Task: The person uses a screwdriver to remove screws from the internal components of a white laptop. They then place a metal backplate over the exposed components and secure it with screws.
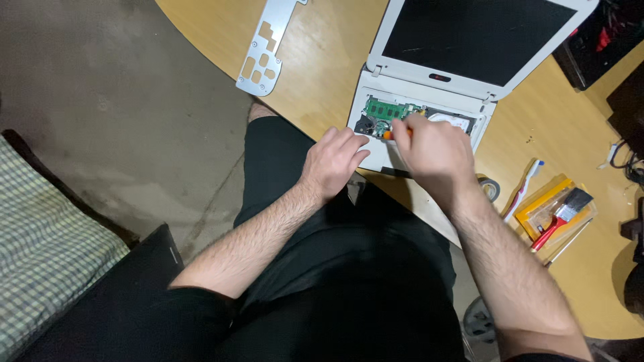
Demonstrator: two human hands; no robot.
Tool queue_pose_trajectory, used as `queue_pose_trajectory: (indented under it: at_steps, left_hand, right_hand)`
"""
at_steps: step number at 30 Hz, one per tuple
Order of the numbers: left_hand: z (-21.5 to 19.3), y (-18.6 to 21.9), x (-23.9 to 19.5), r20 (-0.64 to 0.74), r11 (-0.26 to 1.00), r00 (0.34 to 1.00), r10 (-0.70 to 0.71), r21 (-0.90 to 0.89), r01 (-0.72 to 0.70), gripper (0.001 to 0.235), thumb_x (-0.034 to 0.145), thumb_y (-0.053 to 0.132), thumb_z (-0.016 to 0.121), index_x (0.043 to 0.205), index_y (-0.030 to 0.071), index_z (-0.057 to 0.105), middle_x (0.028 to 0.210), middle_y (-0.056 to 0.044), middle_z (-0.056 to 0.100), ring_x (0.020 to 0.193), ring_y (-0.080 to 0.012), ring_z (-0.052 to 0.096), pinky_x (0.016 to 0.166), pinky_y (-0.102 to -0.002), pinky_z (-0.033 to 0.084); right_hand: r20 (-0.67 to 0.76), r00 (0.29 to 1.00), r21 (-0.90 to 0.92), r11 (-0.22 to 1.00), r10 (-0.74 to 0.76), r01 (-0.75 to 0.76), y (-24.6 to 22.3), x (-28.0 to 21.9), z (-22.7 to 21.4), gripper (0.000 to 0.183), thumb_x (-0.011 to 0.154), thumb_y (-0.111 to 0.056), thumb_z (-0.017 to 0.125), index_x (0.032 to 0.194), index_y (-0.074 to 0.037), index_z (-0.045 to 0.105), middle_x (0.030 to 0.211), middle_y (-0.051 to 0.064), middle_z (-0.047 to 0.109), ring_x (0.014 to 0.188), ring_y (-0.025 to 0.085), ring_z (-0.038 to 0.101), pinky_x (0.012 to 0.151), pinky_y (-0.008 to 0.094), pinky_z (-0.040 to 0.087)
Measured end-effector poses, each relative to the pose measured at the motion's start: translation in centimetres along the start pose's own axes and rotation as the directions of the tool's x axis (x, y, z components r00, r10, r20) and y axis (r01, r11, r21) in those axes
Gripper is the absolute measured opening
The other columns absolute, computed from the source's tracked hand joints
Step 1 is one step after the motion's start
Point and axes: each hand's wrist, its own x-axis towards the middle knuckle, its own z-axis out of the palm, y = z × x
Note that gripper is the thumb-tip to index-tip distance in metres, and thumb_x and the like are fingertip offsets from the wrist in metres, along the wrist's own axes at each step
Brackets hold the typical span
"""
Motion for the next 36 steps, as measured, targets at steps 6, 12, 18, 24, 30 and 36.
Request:
queue_pose_trajectory:
  at_steps: [6,12,18,24,30,36]
  left_hand:
    - [-0.6,0.4,0.1,0.026,0.996,0.996,-0.080,-0.029,0.080,0.033,0.114,0.035,0.087,0.141,0.020,0.077,0.103,-0.003,0.066,0.099,-0.0317,0.074,0.084,-0.045,0.066]
    - [-2.4,3.6,2.0,0.065,0.994,0.994,0.091,0.057,-0.095,0.020,0.122,0.036,0.076,0.138,0.025,0.079,0.106,0.000,0.060,0.097,-0.0299,0.068,0.083,-0.044,0.064]
    - [0.1,3.0,2.1,0.086,0.984,0.983,0.164,0.053,-0.169,0.014,0.124,0.031,0.076,0.115,0.022,0.082,0.101,0.001,0.059,0.093,-0.0271,0.066,0.081,-0.042,0.060]
    - [-1.0,4.4,2.2,0.132,0.992,0.983,0.128,0.008,-0.130,0.011,0.123,0.027,0.078,0.116,0.019,0.080,0.103,-0.001,0.066,0.097,-0.0291,0.071,0.085,-0.043,0.063]
    - [-2.0,8.5,2.2,0.350,0.886,0.931,-0.103,-0.394,0.246,0.012,0.115,0.021,0.088,0.108,0.014,0.082,0.089,-0.005,0.072,0.087,-0.0328,0.079,0.081,-0.047,0.067]
    - [0.7,9.5,-0.7,0.529,0.593,0.790,-0.311,-0.542,0.596,0.009,0.114,0.016,0.087,0.108,0.009,0.090,0.073,-0.002,0.073,0.078,-0.0113,0.072,0.076,-0.034,0.063]
  right_hand:
    - [-0.181,0.975,0.311,0.948,0.132,-0.071,3.0,-3.0,2.1,0.053,0.126,-0.048,0.067,0.088,-0.012,0.066,0.066,0.016,0.060,0.076,0.052,0.069,0.082,0.053,0.060]
    - [-0.396,0.913,0.401,0.913,0.097,0.077,6.5,-5.3,8.0,0.030,0.126,-0.030,0.075,0.098,-0.022,0.082,0.079,0.017,0.076,0.091,0.047,0.082,0.078,0.055,0.063]
    - [-0.231,0.962,0.546,0.838,0.143,0.007,8.1,-5.4,9.3,0.037,0.130,-0.039,0.065,0.109,-0.014,0.082,0.079,0.026,0.076,0.090,0.056,0.080,0.079,0.064,0.060]
    - [0.058,0.976,0.840,0.518,0.211,-0.162,8.7,-7.5,7.1,0.032,0.125,-0.038,0.068,0.144,-0.016,0.079,0.086,0.011,0.083,0.079,0.026,0.074,0.080,0.048,0.057]
    - [-0.157,0.974,0.935,-0.342,-0.166,0.092,11.3,-8.4,19.3,0.055,0.112,0.007,0.052,0.166,0.002,0.061,0.104,0.002,0.054,0.093,0.019,0.063,0.084,0.031,0.057]
    - [-0.156,0.986,0.982,0.118,0.054,0.149,11.1,-8.6,20.9,0.028,0.106,0.005,0.090,0.132,0.003,0.081,0.073,-0.006,0.048,0.066,0.007,0.052,0.068,0.022,0.045]
